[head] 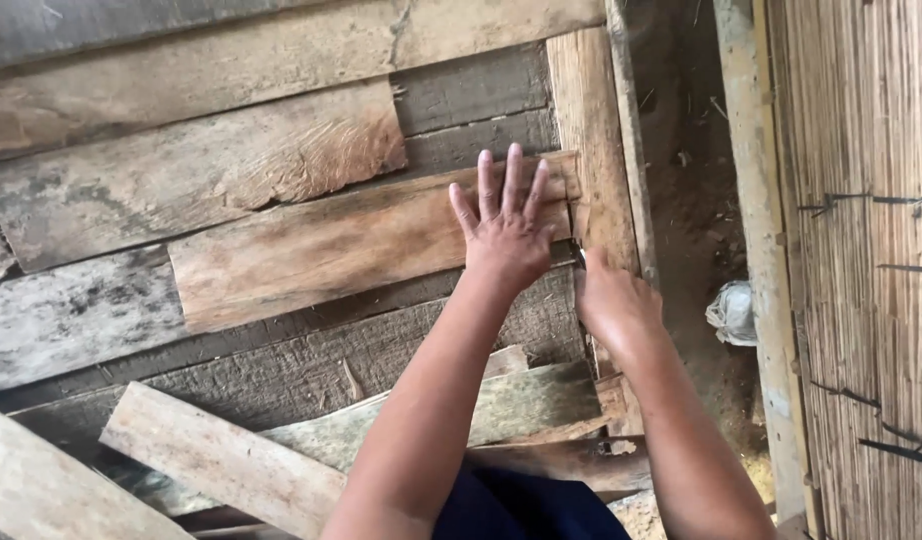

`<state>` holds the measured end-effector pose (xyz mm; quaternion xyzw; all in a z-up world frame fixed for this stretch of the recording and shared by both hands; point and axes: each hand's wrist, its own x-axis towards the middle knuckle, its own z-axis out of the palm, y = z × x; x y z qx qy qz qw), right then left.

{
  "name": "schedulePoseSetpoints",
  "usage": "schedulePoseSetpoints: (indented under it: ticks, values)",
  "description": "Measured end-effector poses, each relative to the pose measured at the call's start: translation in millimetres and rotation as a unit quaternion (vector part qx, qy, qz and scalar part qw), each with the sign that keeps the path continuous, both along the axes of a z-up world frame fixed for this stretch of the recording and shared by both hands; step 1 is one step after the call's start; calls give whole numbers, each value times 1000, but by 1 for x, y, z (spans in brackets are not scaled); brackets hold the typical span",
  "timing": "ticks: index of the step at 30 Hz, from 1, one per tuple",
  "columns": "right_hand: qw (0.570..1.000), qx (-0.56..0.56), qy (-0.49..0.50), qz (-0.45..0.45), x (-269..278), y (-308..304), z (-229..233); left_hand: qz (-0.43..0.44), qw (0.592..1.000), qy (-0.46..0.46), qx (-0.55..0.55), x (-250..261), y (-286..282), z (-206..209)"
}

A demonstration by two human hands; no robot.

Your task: The person arranges wooden planks on a wooden surface, picking up and placing them in rows. They use a red utility knife to trim the ends of some planks to fit the layout. The person continues placing and adjusting planks across the surface throughout the clip.

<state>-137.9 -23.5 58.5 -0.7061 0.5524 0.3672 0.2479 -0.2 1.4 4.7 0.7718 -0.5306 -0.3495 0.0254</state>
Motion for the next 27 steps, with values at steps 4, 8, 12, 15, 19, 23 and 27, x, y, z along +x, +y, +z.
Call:
schedulePoseSetpoints:
  ticks: [4, 8, 12, 15, 19, 23, 27]
  values:
    - [997, -45, -60, -35, 22, -13, 39, 6, 1000, 3, -19, 1, -2, -2]
    - [990, -122, -68, 9, 26, -51, -19, 1, 1000, -2, 2, 0, -5, 4]
    - [988, -134, -70, 28, 47, -66, -33, 1, 1000, 6, -3, 1, -3, 0]
    - [986, -143, -76, 40, 46, -72, -48, 10, 1000, 13, -18, -1, -2, -6]
    - [986, -142, -79, 37, 51, -71, -43, 19, 998, 5, -53, -4, 0, -17]
    - [984, -142, -104, 40, 61, -64, -24, 15, 999, 7, -35, -3, -1, -12]
    - [985, -131, -111, 26, 65, -62, -25, 16, 999, 11, -37, -4, 0, -15]
